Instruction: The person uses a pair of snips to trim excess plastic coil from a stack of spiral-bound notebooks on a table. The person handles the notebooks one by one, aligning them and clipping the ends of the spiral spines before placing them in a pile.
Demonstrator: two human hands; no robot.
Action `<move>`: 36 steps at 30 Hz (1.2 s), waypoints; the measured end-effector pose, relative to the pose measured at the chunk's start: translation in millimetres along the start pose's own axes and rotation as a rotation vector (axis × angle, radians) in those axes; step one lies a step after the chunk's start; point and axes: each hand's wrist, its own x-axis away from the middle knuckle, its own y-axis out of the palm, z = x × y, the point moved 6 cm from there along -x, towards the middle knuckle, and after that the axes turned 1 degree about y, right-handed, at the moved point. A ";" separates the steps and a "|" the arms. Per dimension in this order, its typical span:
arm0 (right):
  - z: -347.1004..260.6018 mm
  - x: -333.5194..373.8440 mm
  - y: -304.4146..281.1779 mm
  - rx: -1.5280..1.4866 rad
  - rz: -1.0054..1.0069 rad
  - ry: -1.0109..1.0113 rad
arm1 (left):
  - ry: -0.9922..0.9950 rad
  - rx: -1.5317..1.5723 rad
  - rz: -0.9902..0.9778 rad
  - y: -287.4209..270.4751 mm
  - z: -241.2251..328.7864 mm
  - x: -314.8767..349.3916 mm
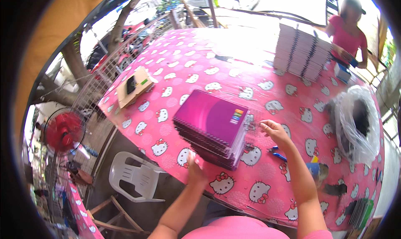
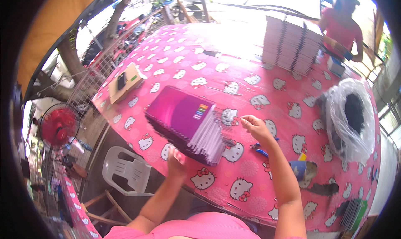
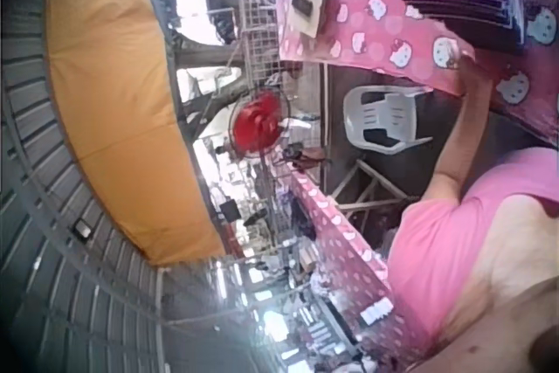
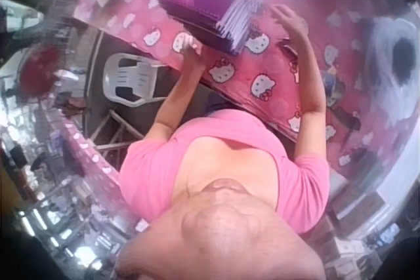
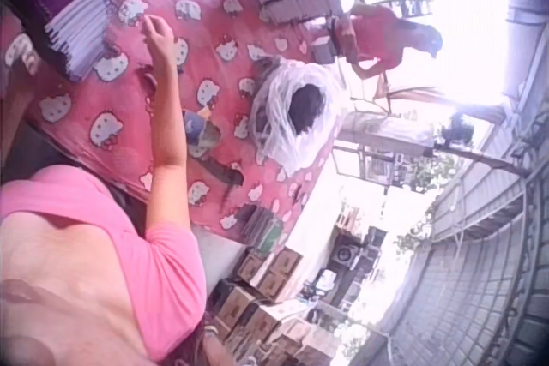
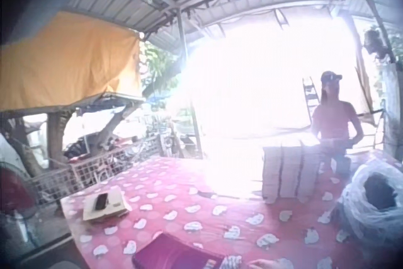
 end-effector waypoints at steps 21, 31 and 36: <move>65.7 70.3 127.3 0.104 0.007 -0.011 | -0.020 -0.401 -0.848 45.8 -13.9 -78.0; -95.5 113.8 79.6 0.214 0.454 -0.787 | 0.178 -0.138 -1.245 140.7 137.3 10.1; -143.6 100.5 118.3 0.397 0.501 -1.202 | 0.290 0.014 -1.459 176.3 159.9 74.6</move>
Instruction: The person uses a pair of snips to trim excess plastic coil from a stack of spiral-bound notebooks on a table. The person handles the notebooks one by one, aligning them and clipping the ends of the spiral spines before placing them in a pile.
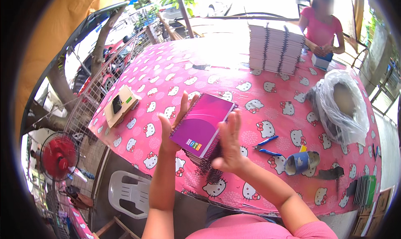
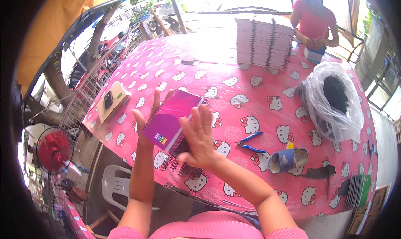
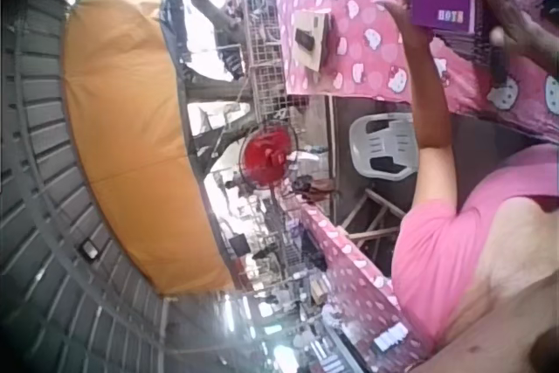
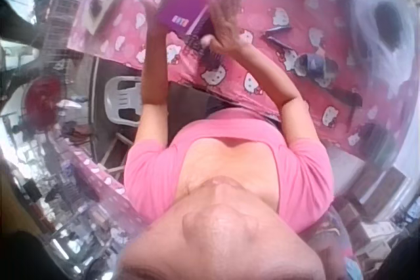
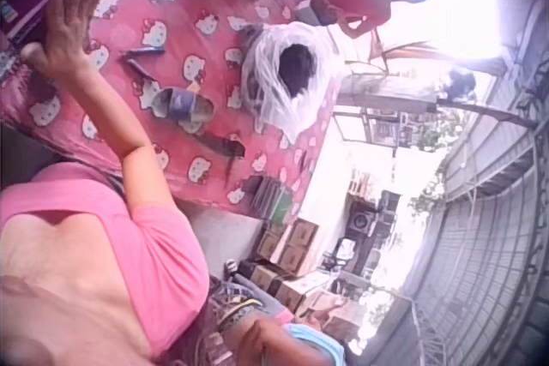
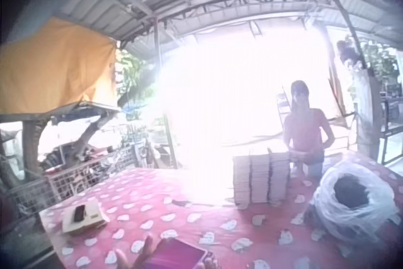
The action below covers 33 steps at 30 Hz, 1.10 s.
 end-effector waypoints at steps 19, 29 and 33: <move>63.6 135.6 -35.5 0.206 -0.335 0.484 | -0.130 -0.916 0.385 -201.1 -93.6 200.8; 131.9 151.6 -151.7 0.667 -0.920 0.909 | -0.335 0.090 0.594 -17.6 -140.4 168.7; 129.1 131.8 -139.3 0.585 -0.859 0.591 | -0.301 0.751 0.583 2.3 -135.7 158.5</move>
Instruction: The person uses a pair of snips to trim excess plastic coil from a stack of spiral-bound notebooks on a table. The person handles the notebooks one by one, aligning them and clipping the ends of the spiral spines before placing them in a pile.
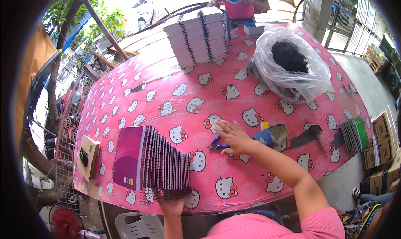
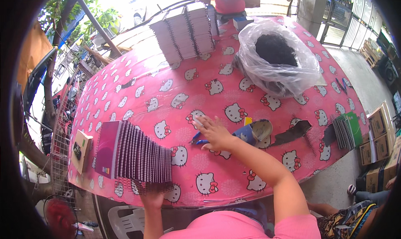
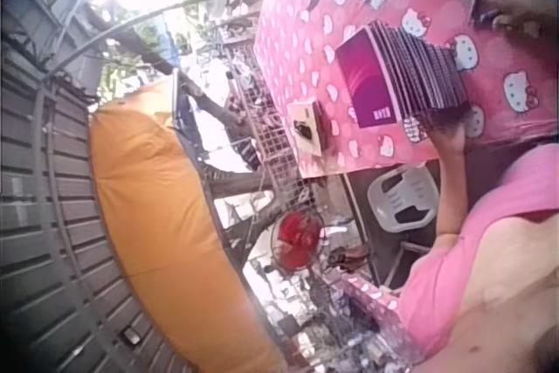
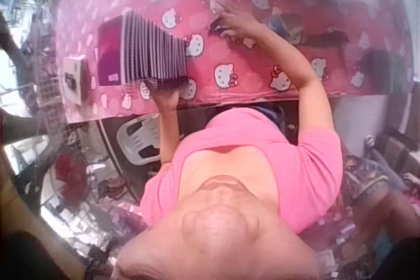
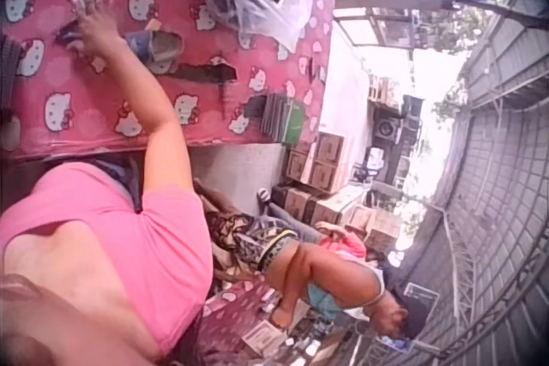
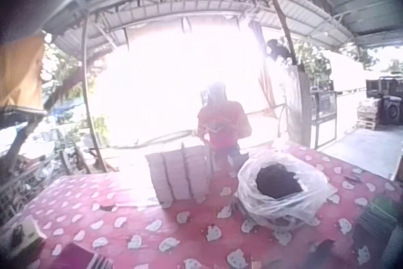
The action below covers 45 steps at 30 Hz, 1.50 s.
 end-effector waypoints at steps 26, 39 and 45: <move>-59.2 4.1 -132.1 -0.127 0.165 -0.079 | 1.073 -1.166 0.195 177.6 13.8 -0.2; -147.7 -34.5 -168.2 0.072 0.345 -0.370 | 1.098 -1.486 0.252 223.2 4.3 -4.6; -153.5 -31.9 -174.9 0.118 0.382 -0.406 | 1.113 -1.515 0.276 222.8 5.2 -5.2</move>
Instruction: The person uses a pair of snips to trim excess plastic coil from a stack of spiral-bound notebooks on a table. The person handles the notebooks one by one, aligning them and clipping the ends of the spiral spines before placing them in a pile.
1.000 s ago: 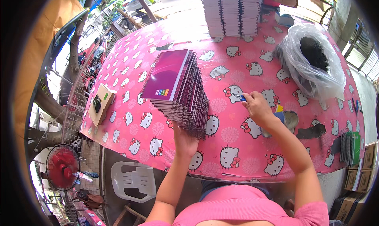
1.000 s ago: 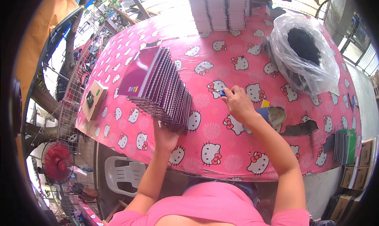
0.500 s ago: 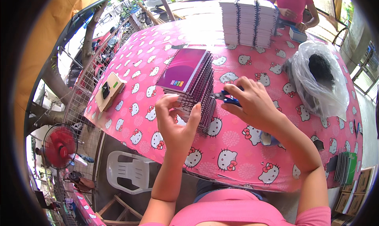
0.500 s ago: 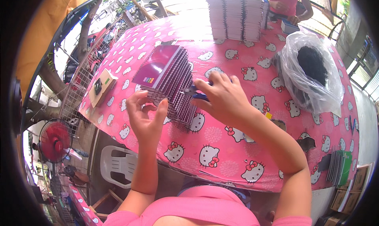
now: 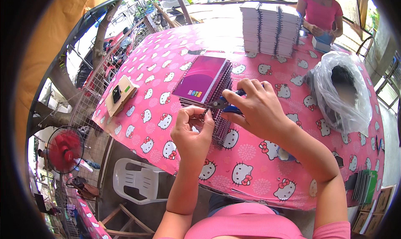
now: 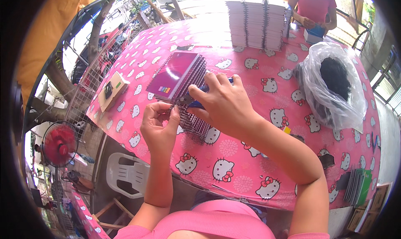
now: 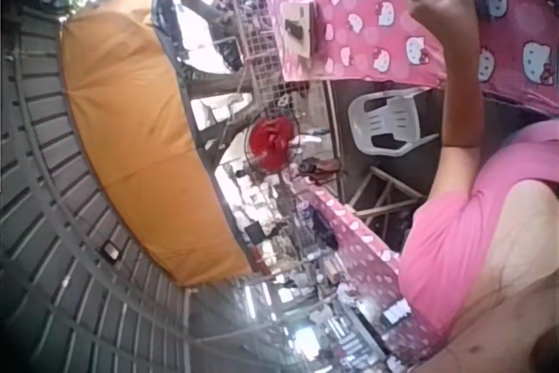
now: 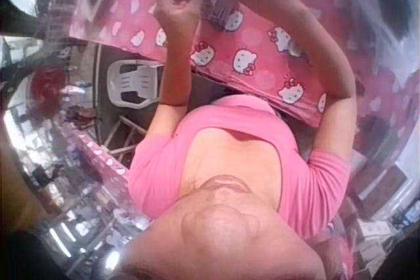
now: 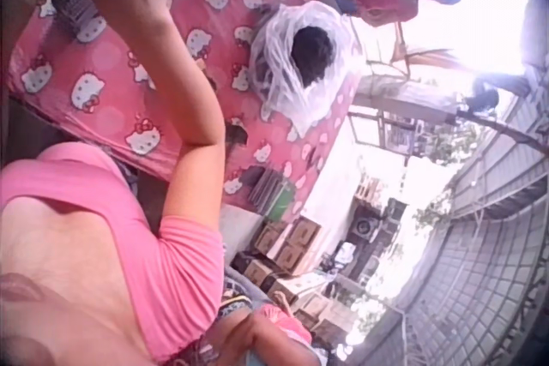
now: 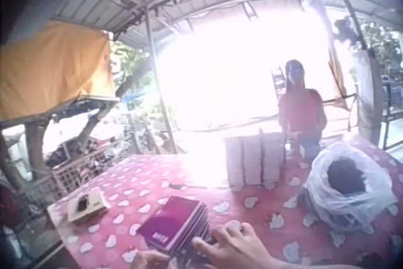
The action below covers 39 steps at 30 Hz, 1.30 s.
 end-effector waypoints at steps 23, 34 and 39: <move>16.9 0.4 14.0 0.072 0.056 0.044 | 0.010 -0.059 -0.019 1.0 -0.8 -2.3; 19.0 11.9 12.2 0.123 0.242 -0.069 | -0.233 0.093 -0.096 1.0 -8.6 -2.5; 17.3 0.4 36.1 -0.075 -0.222 0.192 | -0.184 0.049 -0.112 0.0 -17.1 -4.6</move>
